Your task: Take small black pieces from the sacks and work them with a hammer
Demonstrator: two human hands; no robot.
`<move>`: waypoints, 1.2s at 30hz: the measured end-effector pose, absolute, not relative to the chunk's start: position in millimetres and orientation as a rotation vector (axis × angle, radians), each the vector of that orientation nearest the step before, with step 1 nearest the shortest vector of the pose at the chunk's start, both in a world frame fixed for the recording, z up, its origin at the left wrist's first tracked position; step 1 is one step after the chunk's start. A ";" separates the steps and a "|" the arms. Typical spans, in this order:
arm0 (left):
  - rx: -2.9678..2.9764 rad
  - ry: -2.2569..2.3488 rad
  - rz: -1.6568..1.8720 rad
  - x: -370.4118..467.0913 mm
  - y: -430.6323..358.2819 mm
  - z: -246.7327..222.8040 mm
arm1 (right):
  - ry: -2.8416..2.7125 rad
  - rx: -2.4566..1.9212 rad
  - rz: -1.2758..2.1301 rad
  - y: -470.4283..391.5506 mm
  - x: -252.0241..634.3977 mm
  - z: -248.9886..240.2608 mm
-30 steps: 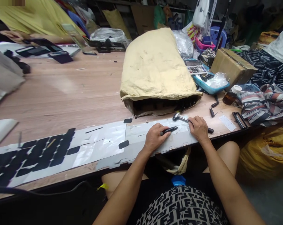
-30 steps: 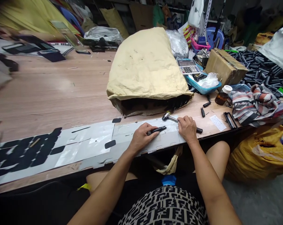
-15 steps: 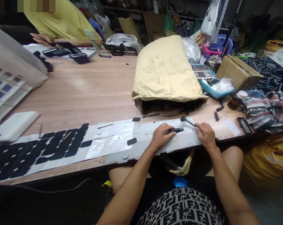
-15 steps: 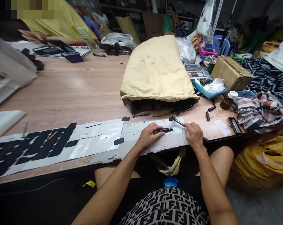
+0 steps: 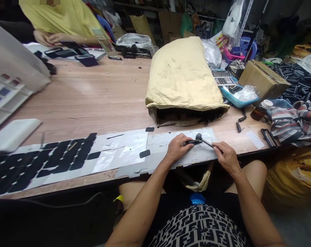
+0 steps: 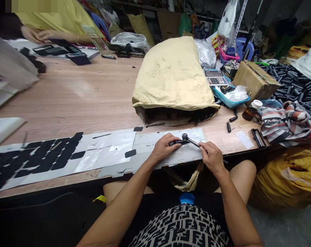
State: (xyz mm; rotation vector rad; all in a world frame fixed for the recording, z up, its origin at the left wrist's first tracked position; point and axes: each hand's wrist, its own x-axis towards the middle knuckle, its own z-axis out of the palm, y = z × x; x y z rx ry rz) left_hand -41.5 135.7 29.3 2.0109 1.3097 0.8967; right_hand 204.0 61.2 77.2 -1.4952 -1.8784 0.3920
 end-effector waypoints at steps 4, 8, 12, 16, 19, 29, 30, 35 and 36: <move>1.999 1.311 0.883 -41.6 136.5 30.8 | -1.893 -1.443 0.407 62.9 196.0 81.6; 2.002 1.324 0.846 -41.6 136.7 32.8 | -1.961 -1.428 0.389 64.1 188.6 80.4; 1.985 1.334 0.838 -41.4 137.4 32.4 | -1.995 -1.468 0.341 73.5 193.3 75.3; 1.951 1.322 0.857 -41.6 137.2 31.1 | -1.968 -1.588 0.158 97.1 208.2 67.7; 1.953 1.324 0.854 -42.1 136.4 30.9 | -1.959 -1.689 0.012 114.1 216.9 60.1; 2.028 1.163 0.887 -44.0 117.1 48.8 | -2.037 -1.738 -0.124 119.8 217.2 49.4; 2.029 1.119 0.896 -43.2 105.1 50.6 | -2.041 -1.740 -0.127 119.4 217.3 49.3; 2.091 1.016 0.699 -36.2 27.5 35.1 | -2.054 -1.761 -0.141 118.7 216.1 49.6; 2.082 1.042 0.652 -34.4 14.9 26.8 | -2.054 -1.766 -0.143 118.7 215.7 49.7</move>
